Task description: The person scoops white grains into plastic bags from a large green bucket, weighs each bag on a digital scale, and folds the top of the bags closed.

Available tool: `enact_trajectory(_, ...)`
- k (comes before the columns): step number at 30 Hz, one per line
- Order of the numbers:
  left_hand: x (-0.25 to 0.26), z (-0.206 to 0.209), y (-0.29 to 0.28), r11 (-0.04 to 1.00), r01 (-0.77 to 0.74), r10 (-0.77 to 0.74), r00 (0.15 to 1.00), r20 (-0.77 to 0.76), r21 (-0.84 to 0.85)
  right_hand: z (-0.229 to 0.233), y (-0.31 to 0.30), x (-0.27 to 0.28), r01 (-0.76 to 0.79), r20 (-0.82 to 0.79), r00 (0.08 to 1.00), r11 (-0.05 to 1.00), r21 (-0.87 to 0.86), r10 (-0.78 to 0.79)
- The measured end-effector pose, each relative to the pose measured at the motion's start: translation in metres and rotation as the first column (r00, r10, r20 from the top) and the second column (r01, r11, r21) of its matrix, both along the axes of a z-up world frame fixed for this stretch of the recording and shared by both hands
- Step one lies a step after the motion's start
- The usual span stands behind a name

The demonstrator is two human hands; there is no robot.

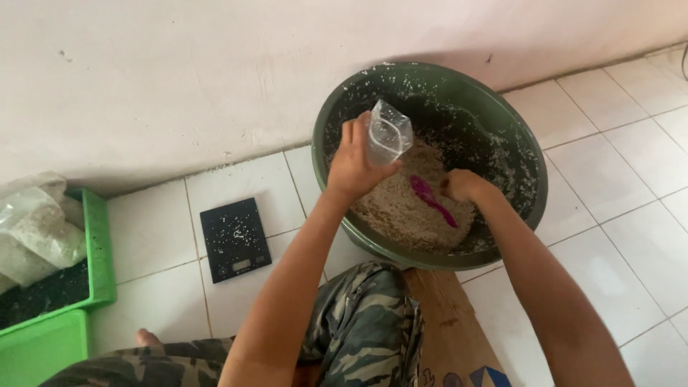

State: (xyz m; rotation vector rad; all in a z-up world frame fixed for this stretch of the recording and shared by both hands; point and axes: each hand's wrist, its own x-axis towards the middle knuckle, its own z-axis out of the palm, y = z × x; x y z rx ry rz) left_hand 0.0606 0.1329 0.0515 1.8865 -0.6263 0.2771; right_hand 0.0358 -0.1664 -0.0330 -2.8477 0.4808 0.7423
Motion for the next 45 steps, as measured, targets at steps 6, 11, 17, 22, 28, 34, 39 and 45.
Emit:
enact_trajectory(6, 0.015, -0.036, -0.007, 0.989, -0.131, 0.141, 0.972, 0.186, -0.069, -0.096, -0.051, 0.032, -0.661, -0.786, 0.492, 0.748, -0.058, 0.374)
enact_trajectory(11, 0.014, -0.034, -0.001, 0.979, -0.131, 0.123, 0.991, -0.062, -0.157, -0.216, -0.124, 0.047, -0.107, -0.311, 0.948, 0.989, -0.106, 0.069)
enact_trajectory(17, 0.011, -0.029, 0.000, 0.984, -0.141, 0.132, 0.988, -0.084, -0.110, -0.200, -0.089, 0.015, -0.744, -0.603, 0.657, 0.519, -0.420, 0.453)
enact_trajectory(22, 0.008, -0.018, 0.005, 0.977, -0.128, 0.095, 0.977, -0.190, -0.169, -0.040, -0.019, 0.015, 0.145, 0.076, 0.987, 0.989, 0.003, -0.145)
enact_trajectory(28, 0.007, -0.011, 0.009, 0.979, -0.137, 0.093, 0.959, -0.267, -0.150, -0.034, -0.065, 0.034, 0.027, 0.394, 0.874, 0.782, -0.622, 0.284)
enact_trajectory(34, 0.005, -0.003, 0.009, 0.971, -0.150, 0.091, 0.952, -0.292, -0.188, -0.044, -0.063, 0.076, 0.013, 0.469, 0.642, 0.603, -0.797, 0.606)
enact_trajectory(39, -0.001, 0.004, 0.013, 0.983, -0.103, 0.045, 0.937, -0.345, -0.152, -0.077, -0.018, 0.107, -0.072, 0.357, 0.792, 0.658, -0.750, 0.494)
enact_trajectory(45, -0.001, 0.010, 0.015, 0.978, -0.099, 0.027, 0.933, -0.360, -0.182, -0.052, 0.027, 0.111, -0.146, 0.272, 0.874, 0.753, -0.642, 0.402)
